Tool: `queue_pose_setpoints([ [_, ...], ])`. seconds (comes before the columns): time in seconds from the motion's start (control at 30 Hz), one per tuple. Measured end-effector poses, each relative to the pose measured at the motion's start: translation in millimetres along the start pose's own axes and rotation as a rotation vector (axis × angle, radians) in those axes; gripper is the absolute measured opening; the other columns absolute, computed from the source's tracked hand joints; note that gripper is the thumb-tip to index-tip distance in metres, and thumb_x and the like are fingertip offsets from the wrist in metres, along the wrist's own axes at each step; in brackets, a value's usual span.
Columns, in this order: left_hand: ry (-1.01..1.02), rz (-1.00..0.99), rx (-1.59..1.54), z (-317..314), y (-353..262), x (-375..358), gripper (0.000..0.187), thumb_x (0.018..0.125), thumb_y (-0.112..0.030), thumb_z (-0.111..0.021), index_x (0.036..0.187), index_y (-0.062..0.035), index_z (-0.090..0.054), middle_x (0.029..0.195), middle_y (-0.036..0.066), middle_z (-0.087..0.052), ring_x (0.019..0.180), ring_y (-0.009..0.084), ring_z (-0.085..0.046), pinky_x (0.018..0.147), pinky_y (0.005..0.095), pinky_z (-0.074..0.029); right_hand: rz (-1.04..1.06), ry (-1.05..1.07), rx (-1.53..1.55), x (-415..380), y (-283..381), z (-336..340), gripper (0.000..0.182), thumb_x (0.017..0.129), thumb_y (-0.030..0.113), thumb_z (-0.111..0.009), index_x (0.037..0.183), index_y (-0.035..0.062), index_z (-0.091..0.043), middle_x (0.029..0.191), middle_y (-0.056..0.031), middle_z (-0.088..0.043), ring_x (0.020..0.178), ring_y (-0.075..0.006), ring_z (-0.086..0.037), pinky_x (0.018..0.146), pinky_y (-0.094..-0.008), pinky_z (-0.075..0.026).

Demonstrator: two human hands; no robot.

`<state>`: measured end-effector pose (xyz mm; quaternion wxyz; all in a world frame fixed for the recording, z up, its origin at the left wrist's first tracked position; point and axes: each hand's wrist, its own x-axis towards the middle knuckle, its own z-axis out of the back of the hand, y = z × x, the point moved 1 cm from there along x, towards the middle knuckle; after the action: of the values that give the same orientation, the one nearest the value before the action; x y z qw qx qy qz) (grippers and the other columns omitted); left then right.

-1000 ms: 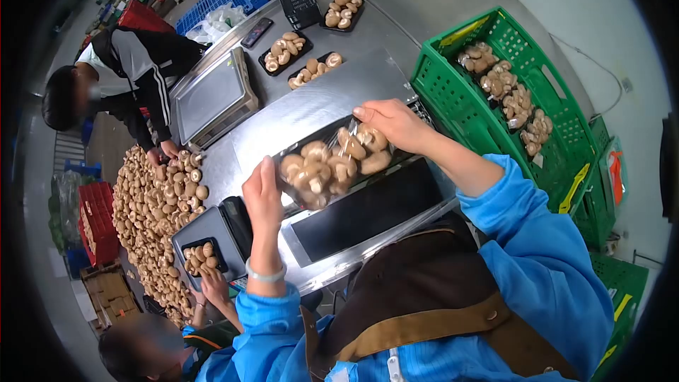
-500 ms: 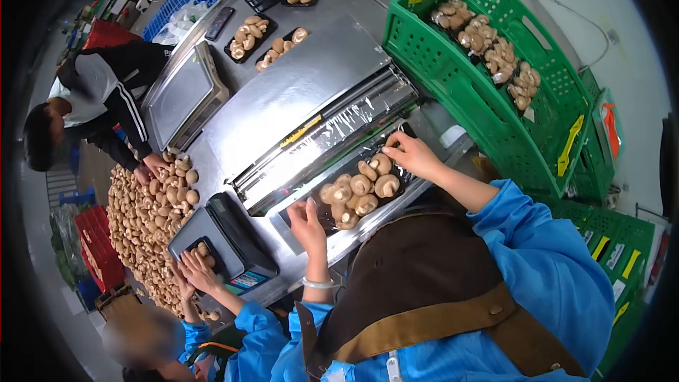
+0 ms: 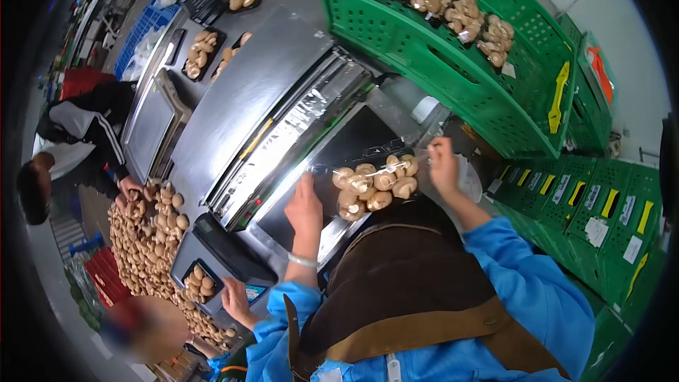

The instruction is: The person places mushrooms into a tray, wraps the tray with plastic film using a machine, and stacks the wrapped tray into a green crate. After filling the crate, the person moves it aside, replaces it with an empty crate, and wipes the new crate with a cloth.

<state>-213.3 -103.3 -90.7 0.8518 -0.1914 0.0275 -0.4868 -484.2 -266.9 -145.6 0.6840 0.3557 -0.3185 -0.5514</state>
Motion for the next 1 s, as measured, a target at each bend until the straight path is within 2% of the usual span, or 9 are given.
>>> queue_pose_setpoints([
  [0.1,0.171,-0.331,-0.142,-8,-40,41,0.042,0.089,-0.006,-0.050,0.130,-0.0130,-0.049,0.086,0.007,-0.065,0.071,0.0235,-0.064,0.062,0.0355,-0.050,-0.168,-0.015,0.412,-40,-30,-60,0.026,0.098,0.019,-0.040,0.118,0.0061,-0.049,0.110,-0.0103,-0.061,0.103,-0.0186,-0.058,0.088,-0.0346,-0.046],
  [0.17,0.382,0.026,-0.748,-11,-57,43,0.043,0.089,-0.006,-0.049,0.132,-0.0090,-0.047,0.102,0.006,-0.059,0.091,0.0188,-0.057,0.081,0.0320,-0.044,-1.030,0.250,1.417,-43,24,-27,0.023,0.100,0.025,-0.036,0.104,0.0069,-0.050,0.110,-0.0057,-0.054,0.100,-0.0175,-0.055,0.097,-0.0321,-0.039],
  [0.23,0.533,0.295,-1.419,-8,-81,35,0.044,0.090,-0.007,-0.051,0.132,-0.0041,-0.044,0.121,0.006,-0.048,0.115,0.0158,-0.046,0.103,0.0287,-0.034,0.226,0.526,0.498,-76,-69,-80,0.024,0.098,0.029,-0.039,0.104,0.0097,-0.051,0.104,-0.0049,-0.054,0.089,-0.0161,-0.053,0.089,-0.0344,-0.041],
  [0.37,0.851,0.181,-1.647,44,-117,8,0.026,0.090,-0.007,-0.055,0.116,-0.0075,-0.049,0.101,0.004,-0.054,0.093,0.0129,-0.054,0.081,0.0247,-0.047,-0.320,1.088,1.257,-70,8,-65,0.031,0.093,0.031,-0.045,0.110,0.0094,-0.058,0.097,-0.0045,-0.061,0.082,-0.0191,-0.058,0.074,-0.0330,-0.046],
  [0.47,1.204,0.457,-1.720,95,-164,13,0.051,0.090,-0.009,-0.056,0.137,-0.0036,-0.036,0.096,0.005,-0.053,0.087,0.0125,-0.051,0.083,0.0244,-0.044,-0.300,1.350,0.790,-20,85,40,0.039,0.089,0.035,-0.055,0.118,0.0080,-0.057,0.106,-0.0107,-0.061,0.094,-0.0234,-0.060,0.080,-0.0338,-0.047],
  [0.6,1.437,-0.067,-1.043,133,-199,53,0.059,0.082,-0.002,-0.060,0.138,-0.0025,-0.042,0.093,0.003,-0.060,0.080,0.0144,-0.054,0.076,0.0285,-0.046,0.129,0.884,0.223,66,174,179,0.062,0.083,0.042,-0.068,0.130,0.0067,-0.050,0.111,-0.0182,-0.063,0.101,-0.0286,-0.062,0.082,-0.0363,-0.048],
  [0.8,0.709,-1.249,-0.783,71,-236,139,0.046,0.084,-0.008,-0.062,0.129,-0.0033,-0.051,0.104,0.009,-0.063,0.084,0.0248,-0.063,0.076,0.0371,-0.050,0.441,0.903,0.347,97,190,172,0.074,0.078,0.032,-0.074,0.136,0.0042,-0.038,0.118,-0.0179,-0.057,0.100,-0.0256,-0.060,0.084,-0.0364,-0.048],
  [0.9,0.540,-0.790,-0.804,1,-274,206,0.031,0.084,-0.007,-0.061,0.115,-0.0029,-0.059,0.105,0.014,-0.063,0.086,0.0312,-0.063,0.077,0.0393,-0.050,0.072,0.367,0.611,154,126,220,0.067,0.079,0.022,-0.073,0.135,0.0033,-0.041,0.127,-0.0081,-0.052,0.115,-0.0173,-0.051,0.096,-0.0323,-0.045],
  [1.0,0.548,-0.958,-0.499,-29,-374,278,0.028,0.085,-0.010,-0.058,0.111,-0.0030,-0.060,0.110,0.015,-0.062,0.101,0.0332,-0.059,0.086,0.0424,-0.048,-0.223,-0.264,0.727,203,75,272,0.067,0.086,0.028,-0.069,0.138,0.0023,-0.036,0.126,-0.0125,-0.052,0.114,-0.0190,-0.051,0.094,-0.0323,-0.045],
])
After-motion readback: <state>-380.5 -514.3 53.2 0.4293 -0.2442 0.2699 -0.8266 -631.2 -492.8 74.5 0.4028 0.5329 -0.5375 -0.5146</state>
